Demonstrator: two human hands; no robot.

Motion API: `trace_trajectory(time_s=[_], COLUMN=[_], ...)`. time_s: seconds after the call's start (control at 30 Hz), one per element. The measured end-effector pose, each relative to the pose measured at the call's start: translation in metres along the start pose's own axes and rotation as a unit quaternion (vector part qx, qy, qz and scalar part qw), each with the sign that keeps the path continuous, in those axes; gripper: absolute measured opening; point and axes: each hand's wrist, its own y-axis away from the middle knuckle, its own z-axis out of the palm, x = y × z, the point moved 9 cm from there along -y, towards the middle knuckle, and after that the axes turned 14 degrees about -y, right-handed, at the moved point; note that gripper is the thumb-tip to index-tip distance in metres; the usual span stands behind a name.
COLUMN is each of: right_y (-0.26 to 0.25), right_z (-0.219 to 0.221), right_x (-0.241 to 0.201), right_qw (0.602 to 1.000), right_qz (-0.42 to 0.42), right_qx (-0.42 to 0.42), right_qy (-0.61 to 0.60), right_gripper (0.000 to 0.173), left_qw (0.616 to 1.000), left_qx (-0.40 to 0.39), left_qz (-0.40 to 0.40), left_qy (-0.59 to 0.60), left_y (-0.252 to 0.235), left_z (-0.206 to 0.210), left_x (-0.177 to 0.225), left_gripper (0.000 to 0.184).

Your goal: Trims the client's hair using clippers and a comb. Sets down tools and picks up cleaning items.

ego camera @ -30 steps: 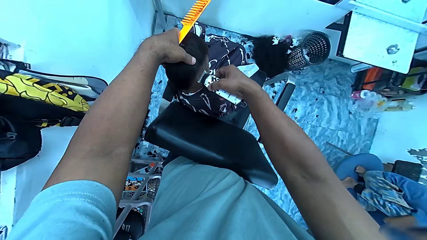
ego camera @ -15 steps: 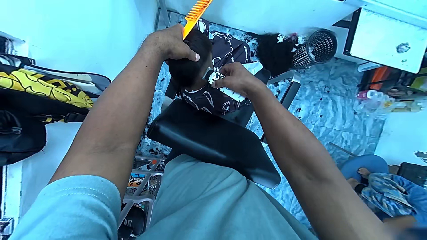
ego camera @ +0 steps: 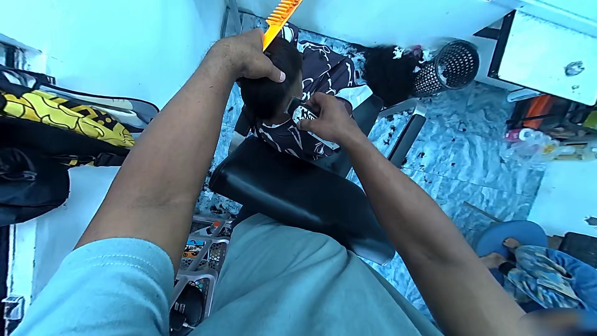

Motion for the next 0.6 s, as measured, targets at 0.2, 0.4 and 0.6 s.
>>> trace_trajectory(time_s=[0.2,0.4,0.6], right_y=[0.0042,0.0068,0.0098], right_z=[0.0023,0.0071,0.0111], right_x=[-0.0014,0.0004,-0.0018], right_qw=[0.996,0.996,0.999], right_qz=[-0.030,-0.024,-0.023], right_qx=[0.029,0.040,0.041], right_qy=[-0.073,-0.071,0.002], right_gripper=[0.049,0.051,0.052], left_qw=[1.000,1.000,1.000], left_qx=[-0.005,-0.007,-0.005], left_qz=[-0.001,-0.002,-0.006], left_qy=[0.012,0.011,0.004], left_y=[0.0019,0.0016,0.0051], left_z=[0.0007,0.0011,0.0004], left_x=[0.0006,0.0009,0.0022], left_gripper=[0.078,0.076,0.078])
